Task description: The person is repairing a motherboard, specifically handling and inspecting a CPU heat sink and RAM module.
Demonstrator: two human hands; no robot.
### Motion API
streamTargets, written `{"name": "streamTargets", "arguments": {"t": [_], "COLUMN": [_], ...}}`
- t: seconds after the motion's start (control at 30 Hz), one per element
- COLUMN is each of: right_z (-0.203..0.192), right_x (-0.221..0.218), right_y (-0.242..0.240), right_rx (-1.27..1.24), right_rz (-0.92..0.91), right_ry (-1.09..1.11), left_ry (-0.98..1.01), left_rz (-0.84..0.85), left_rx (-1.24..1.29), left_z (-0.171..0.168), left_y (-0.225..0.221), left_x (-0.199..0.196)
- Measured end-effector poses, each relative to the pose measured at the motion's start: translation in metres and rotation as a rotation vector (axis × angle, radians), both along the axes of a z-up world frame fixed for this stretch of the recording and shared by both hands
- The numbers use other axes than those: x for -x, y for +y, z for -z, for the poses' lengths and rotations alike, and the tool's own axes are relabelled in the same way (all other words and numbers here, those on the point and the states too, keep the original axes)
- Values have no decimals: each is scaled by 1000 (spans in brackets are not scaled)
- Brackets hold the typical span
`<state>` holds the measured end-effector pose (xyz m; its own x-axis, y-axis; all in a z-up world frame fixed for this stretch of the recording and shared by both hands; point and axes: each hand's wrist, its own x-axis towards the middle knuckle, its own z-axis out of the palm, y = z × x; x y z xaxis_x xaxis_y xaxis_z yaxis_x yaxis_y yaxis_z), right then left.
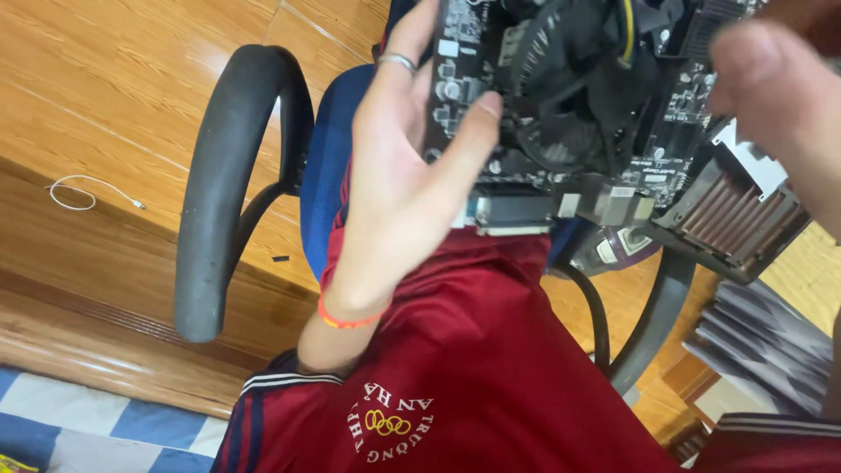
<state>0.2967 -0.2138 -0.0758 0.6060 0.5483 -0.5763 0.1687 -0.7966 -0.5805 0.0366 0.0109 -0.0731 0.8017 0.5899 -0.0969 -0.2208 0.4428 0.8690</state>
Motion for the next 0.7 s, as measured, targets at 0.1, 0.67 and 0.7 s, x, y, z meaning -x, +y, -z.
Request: {"name": "streamTargets", "arguments": {"t": [0.1, 0.67, 0.7], "right_z": [172, -99, -100], "right_x": [-108, 101, 102], "right_y": [-209, 75, 75], "right_rx": [-149, -165, -166], "right_rz": [-40, -661, -660], "right_ry": [82, -584, -590], "left_ry": [-39, -76, -61], "left_rz": [15, -7, -13], "left_rx": [82, 196, 198], "left_z": [23, 21, 20], "left_y": [4, 7, 7], "left_x": [-1, -6, -7]}}
